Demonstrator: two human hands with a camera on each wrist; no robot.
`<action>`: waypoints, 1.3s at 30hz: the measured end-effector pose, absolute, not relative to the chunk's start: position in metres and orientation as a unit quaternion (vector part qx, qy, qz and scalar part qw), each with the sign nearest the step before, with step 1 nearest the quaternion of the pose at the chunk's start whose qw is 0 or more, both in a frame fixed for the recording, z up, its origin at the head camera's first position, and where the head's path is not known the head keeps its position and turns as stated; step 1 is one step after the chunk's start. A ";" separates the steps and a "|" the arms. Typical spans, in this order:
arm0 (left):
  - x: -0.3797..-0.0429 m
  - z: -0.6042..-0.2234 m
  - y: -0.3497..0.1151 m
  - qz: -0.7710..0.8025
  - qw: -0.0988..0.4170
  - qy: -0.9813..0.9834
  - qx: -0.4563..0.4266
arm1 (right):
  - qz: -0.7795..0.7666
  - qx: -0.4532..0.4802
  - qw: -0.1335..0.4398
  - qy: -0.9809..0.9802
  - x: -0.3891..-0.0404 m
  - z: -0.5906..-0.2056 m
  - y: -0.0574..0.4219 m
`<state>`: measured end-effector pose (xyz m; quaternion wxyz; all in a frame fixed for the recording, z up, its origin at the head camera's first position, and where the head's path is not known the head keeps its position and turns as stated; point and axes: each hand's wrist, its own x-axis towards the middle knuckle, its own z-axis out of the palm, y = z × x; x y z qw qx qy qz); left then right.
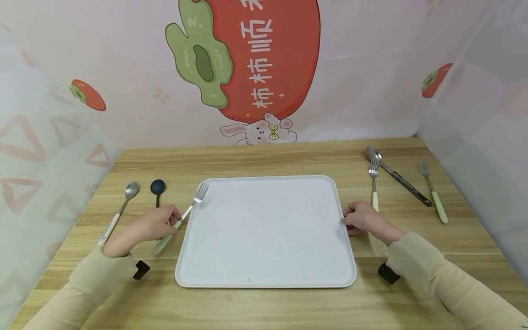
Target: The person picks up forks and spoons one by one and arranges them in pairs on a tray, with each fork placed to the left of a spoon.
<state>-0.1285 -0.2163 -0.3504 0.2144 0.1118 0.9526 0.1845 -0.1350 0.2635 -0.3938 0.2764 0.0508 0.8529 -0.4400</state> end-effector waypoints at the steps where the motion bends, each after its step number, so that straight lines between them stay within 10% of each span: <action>1: -0.128 -0.350 -0.215 0.188 0.215 0.952 0.113 | -0.440 0.051 0.276 0.853 -0.135 -0.394 0.264; 39: -0.120 -0.377 -0.169 0.296 0.230 0.927 0.001 | -0.437 0.053 0.281 0.853 -0.135 -0.394 0.263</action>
